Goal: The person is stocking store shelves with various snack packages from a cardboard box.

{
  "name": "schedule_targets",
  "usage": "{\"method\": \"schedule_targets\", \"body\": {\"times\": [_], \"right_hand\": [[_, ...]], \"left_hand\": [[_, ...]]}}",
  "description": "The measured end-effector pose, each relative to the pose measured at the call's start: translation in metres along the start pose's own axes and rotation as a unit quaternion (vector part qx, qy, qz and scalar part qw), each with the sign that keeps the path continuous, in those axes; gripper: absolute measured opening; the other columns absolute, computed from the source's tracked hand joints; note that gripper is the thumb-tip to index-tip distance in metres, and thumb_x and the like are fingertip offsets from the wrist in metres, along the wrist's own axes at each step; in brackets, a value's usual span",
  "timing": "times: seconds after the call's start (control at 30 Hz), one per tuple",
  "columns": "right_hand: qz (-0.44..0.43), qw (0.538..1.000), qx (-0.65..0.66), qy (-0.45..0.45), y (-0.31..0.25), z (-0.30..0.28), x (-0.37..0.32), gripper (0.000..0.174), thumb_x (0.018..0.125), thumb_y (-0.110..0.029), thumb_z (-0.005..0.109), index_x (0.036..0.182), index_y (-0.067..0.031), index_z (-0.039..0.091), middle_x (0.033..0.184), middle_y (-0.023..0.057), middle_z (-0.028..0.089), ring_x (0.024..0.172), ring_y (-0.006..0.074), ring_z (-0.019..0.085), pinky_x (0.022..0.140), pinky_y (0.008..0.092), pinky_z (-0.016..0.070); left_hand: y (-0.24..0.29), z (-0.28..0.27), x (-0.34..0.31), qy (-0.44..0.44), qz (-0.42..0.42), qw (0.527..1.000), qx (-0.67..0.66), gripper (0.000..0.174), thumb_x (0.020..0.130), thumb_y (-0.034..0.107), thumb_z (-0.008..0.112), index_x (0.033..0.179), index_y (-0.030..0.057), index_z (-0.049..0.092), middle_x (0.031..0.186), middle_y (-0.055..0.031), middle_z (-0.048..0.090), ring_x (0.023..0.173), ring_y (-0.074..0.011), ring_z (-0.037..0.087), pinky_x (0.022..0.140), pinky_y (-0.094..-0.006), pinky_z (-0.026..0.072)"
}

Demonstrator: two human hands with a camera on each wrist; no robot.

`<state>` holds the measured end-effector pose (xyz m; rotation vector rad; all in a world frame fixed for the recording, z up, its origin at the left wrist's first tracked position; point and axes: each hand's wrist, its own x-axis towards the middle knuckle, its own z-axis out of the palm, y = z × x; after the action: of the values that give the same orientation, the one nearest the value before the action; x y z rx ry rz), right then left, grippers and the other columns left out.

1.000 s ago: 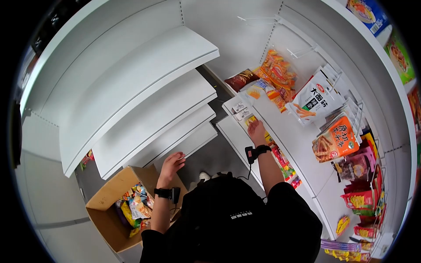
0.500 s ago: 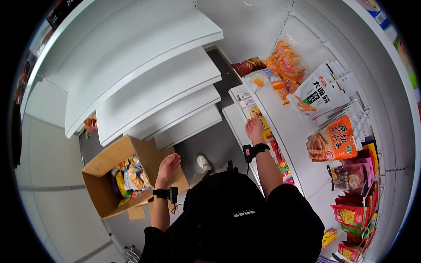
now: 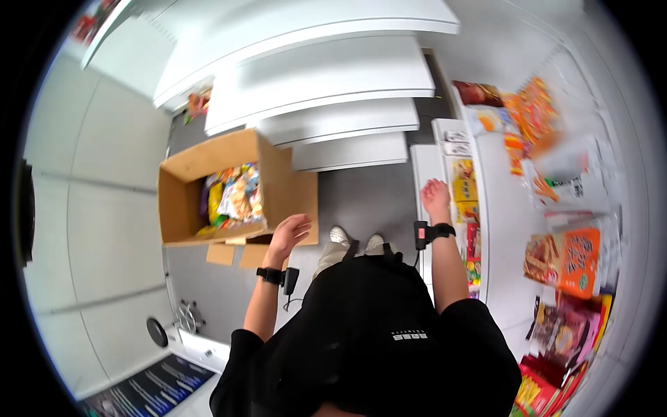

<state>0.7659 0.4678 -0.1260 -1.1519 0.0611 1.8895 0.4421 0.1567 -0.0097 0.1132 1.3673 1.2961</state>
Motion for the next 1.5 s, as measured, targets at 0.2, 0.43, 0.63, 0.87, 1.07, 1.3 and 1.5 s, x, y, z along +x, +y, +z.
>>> {"method": "schedule_targets", "body": {"times": [0.2,0.43,0.63,0.87,1.07,1.3,1.5], "right_hand": [[0.033,0.998,-0.054,0.012,0.036,0.021,-0.019,0.020,0.093,-0.022,0.043,0.092,-0.0051,0.053,0.087,0.0056,0.057,0.078,0.0170,0.054,0.070,0.0305,0.0485],[0.060,0.991,-0.115,-0.006,0.093,0.056,-0.033,0.022,0.093,-0.023,0.043,0.093,-0.0038,0.053,0.089,0.0057,0.058,0.077,0.0167,0.054,0.070,0.0304,0.0481],[0.077,0.985,-0.151,-0.021,0.164,0.089,-0.053,0.021,0.093,-0.023,0.043,0.092,-0.0046,0.054,0.087,0.0056,0.058,0.075,0.0166,0.054,0.069,0.0303,0.0483],[0.092,0.976,-0.190,-0.054,0.254,0.114,-0.070,0.020,0.092,-0.024,0.045,0.094,-0.0052,0.053,0.092,0.0055,0.057,0.082,0.0178,0.055,0.073,0.0323,0.0476],[0.116,0.967,-0.216,-0.074,0.329,0.141,-0.097,0.022,0.093,-0.025,0.045,0.096,-0.0058,0.053,0.089,0.0058,0.058,0.078,0.0173,0.054,0.070,0.0320,0.0478],[0.132,0.953,-0.260,-0.077,0.391,0.155,-0.121,0.024,0.092,-0.026,0.045,0.101,-0.0046,0.052,0.092,0.0065,0.057,0.079,0.0178,0.054,0.071,0.0323,0.0480],[0.140,0.945,-0.279,-0.095,0.414,0.165,-0.122,0.024,0.092,-0.025,0.045,0.100,-0.0042,0.052,0.094,0.0082,0.057,0.081,0.0196,0.055,0.073,0.0328,0.0483]], "left_hand": [[-0.011,-0.025,-0.032,0.048,0.016,0.998,-0.035,0.027,0.092,0.026,0.051,0.109,0.0062,0.058,0.107,-0.0051,0.062,0.097,-0.0162,0.058,0.083,-0.0300,0.0457],[-0.035,-0.075,-0.053,0.076,0.020,0.994,-0.073,0.030,0.095,0.027,0.047,0.113,0.0049,0.056,0.110,-0.0073,0.061,0.099,-0.0186,0.058,0.087,-0.0337,0.0461],[-0.042,-0.145,-0.075,0.114,0.037,0.987,-0.102,0.027,0.092,0.027,0.049,0.108,0.0070,0.059,0.103,-0.0047,0.064,0.092,-0.0156,0.061,0.079,-0.0301,0.0475],[-0.044,-0.233,-0.088,0.122,0.047,0.983,-0.130,0.028,0.092,0.029,0.050,0.108,0.0067,0.057,0.104,-0.0041,0.062,0.093,-0.0157,0.060,0.085,-0.0337,0.0473],[-0.038,-0.306,-0.089,0.170,0.063,0.973,-0.143,0.030,0.092,0.030,0.050,0.114,0.0097,0.054,0.099,-0.0028,0.063,0.090,-0.0150,0.061,0.082,-0.0326,0.0470],[-0.025,-0.350,-0.085,0.217,0.071,0.961,-0.155,0.057,0.091,0.032,0.052,0.140,0.0117,0.029,0.098,-0.0060,0.064,0.078,-0.0151,0.061,0.074,-0.0311,0.0486],[-0.038,-0.384,-0.063,0.242,0.061,0.967,-0.050,0.065,0.090,0.032,0.053,0.145,0.0147,0.022,0.091,-0.0073,0.065,0.070,-0.0130,0.060,0.064,-0.0274,0.0475]]}}
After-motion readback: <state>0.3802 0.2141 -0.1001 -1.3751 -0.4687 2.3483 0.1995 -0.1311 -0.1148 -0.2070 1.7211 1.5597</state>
